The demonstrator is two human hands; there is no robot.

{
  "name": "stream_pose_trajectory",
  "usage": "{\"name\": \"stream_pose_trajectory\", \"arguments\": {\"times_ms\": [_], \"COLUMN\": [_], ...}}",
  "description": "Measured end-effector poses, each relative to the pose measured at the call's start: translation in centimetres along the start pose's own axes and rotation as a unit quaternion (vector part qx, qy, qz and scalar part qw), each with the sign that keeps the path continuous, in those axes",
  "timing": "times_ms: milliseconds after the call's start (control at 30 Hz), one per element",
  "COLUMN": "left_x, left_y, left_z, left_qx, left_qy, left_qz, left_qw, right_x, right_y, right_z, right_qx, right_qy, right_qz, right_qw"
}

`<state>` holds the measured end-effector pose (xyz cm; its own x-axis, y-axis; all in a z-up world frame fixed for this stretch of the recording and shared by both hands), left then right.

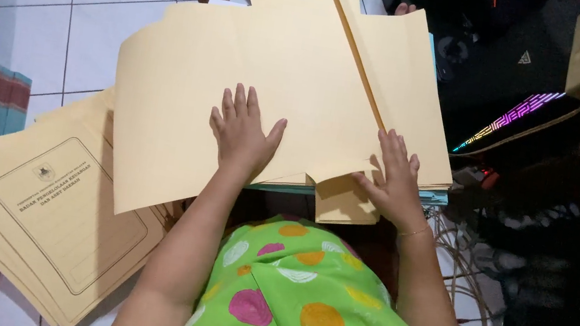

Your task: The person folds a stack of beige file folders in half by hand. They repeatedly open the folders, fold them, and smooth the creases with their hands.

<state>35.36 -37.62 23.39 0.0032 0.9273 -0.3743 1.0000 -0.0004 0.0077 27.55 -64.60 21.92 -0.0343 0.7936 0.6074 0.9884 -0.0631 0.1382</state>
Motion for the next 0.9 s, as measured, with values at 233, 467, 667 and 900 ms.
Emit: {"name": "stream_pose_trajectory", "arguments": {"times_ms": [233,467,667,900], "left_x": [0.1,0.0,0.0,0.0], "left_y": [0.1,-0.2,-0.2,-0.2], "left_z": [0.3,0.1,0.0,0.2], "left_qx": [-0.002,-0.002,-0.005,-0.006], "left_qy": [0.006,-0.007,-0.012,0.0], "left_qz": [0.003,-0.001,0.008,0.013], "left_qw": [1.0,1.0,1.0,1.0], "right_x": [-0.1,6.6,7.7,1.2], "right_y": [5.1,4.0,2.9,4.8], "right_z": [2.3,9.0,10.8,6.2], "right_qx": [-0.016,0.058,0.14,0.032], "right_qy": [-0.19,-0.173,-0.171,-0.244], "right_qz": [0.063,-0.004,-0.1,-0.004], "right_qw": [0.98,0.983,0.97,0.969]}}
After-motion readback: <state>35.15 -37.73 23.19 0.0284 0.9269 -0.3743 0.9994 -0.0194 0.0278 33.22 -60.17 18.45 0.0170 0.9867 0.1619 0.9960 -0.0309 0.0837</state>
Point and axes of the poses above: each hand's wrist, its own y-axis towards the middle knuckle, its own z-axis out of the palm, x = y × z, the point moved 9 cm from there along y, towards the middle knuckle, and after that the axes turned 8 degrees about -x, right-handed, at the moved point
